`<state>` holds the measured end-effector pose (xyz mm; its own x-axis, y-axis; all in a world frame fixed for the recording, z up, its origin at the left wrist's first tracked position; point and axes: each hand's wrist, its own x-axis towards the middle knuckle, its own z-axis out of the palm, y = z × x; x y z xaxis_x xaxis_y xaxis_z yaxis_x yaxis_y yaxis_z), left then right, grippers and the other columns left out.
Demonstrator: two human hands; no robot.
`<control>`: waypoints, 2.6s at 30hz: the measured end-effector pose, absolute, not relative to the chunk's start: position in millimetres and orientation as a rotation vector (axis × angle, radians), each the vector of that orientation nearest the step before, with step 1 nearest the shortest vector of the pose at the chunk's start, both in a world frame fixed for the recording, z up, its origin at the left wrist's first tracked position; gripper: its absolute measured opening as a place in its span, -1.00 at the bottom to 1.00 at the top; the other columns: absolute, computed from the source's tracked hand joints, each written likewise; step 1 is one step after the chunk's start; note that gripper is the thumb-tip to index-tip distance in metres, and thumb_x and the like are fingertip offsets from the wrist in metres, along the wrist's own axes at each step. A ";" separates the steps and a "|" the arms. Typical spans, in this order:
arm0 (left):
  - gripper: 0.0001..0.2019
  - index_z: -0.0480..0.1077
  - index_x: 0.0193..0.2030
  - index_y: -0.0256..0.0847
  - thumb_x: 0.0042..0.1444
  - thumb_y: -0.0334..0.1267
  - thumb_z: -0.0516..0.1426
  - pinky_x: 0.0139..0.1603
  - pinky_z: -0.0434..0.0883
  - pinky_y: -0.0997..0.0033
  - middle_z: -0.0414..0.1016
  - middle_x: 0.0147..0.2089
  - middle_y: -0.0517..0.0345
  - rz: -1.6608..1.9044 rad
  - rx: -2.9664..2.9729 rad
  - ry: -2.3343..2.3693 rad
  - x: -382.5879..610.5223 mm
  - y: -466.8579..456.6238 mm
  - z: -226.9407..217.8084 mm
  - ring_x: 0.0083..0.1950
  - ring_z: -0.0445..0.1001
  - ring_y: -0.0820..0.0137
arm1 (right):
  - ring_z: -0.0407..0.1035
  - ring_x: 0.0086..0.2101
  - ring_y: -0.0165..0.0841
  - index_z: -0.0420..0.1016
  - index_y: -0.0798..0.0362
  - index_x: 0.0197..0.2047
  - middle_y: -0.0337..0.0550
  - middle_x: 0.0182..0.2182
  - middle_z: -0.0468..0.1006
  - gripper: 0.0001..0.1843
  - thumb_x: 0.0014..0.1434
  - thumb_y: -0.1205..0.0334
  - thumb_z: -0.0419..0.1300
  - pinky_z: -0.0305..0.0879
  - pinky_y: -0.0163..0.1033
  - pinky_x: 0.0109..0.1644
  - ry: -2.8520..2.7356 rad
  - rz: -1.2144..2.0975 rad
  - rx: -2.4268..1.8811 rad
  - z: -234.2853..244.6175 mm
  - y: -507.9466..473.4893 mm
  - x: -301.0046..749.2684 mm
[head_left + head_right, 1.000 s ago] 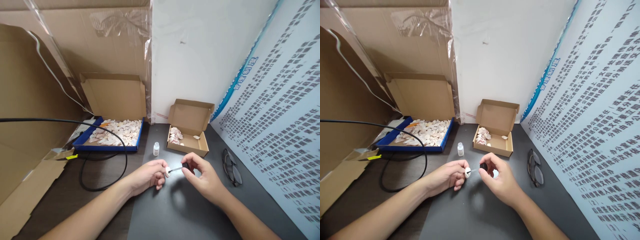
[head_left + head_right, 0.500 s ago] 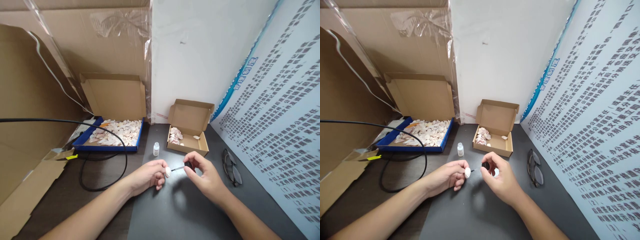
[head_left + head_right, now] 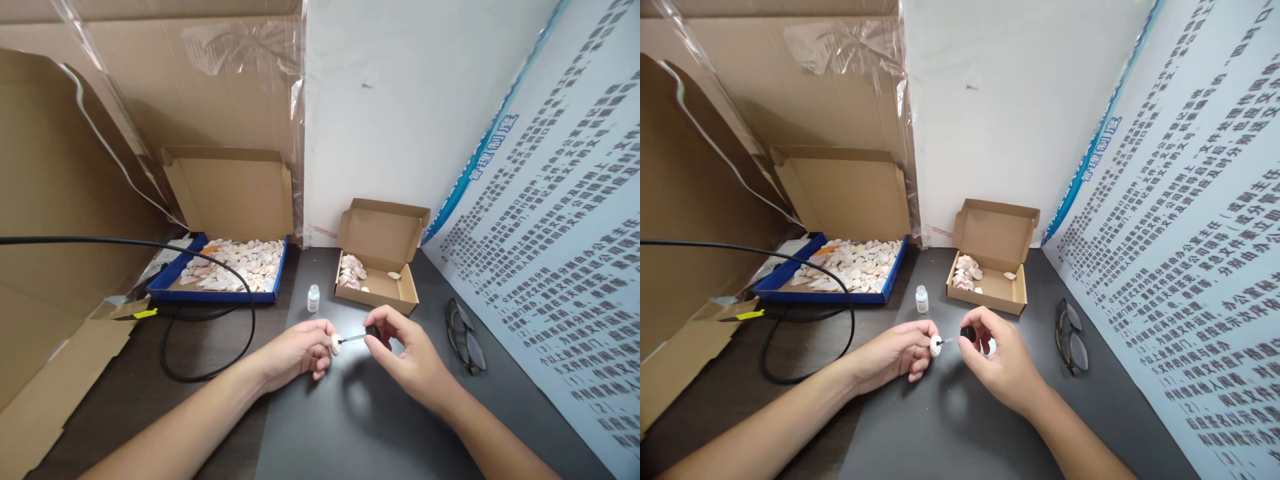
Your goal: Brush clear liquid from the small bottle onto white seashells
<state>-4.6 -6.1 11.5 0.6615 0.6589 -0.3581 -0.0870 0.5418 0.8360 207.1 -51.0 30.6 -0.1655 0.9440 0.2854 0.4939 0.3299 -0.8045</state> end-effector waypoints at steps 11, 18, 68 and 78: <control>-0.83 0.28 -0.29 -0.22 -0.01 -0.30 0.19 -0.54 0.24 0.57 0.38 -0.40 0.24 0.495 0.896 0.723 -5.9 -6.9 8.9 -0.55 0.25 0.59 | 0.24 -0.48 -0.38 0.36 0.02 -0.26 -0.31 -0.50 0.31 -0.94 0.16 0.25 0.13 0.23 -0.29 -0.38 -1.806 0.686 -1.315 31.0 -50.2 206.5; -0.82 0.28 -0.29 -0.22 -0.01 -0.28 0.21 -0.54 0.23 0.56 0.38 -0.40 0.24 0.499 0.893 0.724 -5.5 -6.9 8.9 -0.55 0.24 0.60 | 0.26 -0.46 -0.38 0.36 0.02 -0.24 -0.30 -0.48 0.34 -0.92 0.19 0.23 0.12 0.25 -0.29 -0.36 -1.784 0.718 -1.281 30.3 -50.2 207.4; -0.80 0.26 -0.33 -0.20 -0.09 -0.25 0.19 -0.59 0.37 0.54 0.50 -0.39 0.15 0.438 0.942 0.840 -7.2 -3.8 12.8 -0.56 0.40 0.51 | 0.28 -0.49 -0.39 0.42 0.03 -0.22 -0.31 -0.52 0.34 -0.90 0.18 0.23 0.18 0.26 -0.31 -0.42 -1.786 0.807 -1.299 29.6 -51.1 201.3; -0.77 0.32 -0.24 -0.26 -0.05 -0.27 0.22 -0.45 0.45 0.45 0.53 -0.32 0.11 0.398 1.003 0.841 -9.0 -2.3 11.4 -0.51 0.46 0.49 | 0.28 -0.49 -0.40 0.41 0.03 -0.24 -0.33 -0.52 0.33 -0.94 0.18 0.30 0.17 0.22 -0.31 -0.42 -1.844 0.746 -1.351 27.3 -49.3 201.6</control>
<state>-9.0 -2.3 11.4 0.6306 0.6448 -0.4319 0.0754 0.5029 0.8611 201.6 -49.3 27.3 -0.1908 0.9585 0.2120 0.5413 0.2829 -0.7918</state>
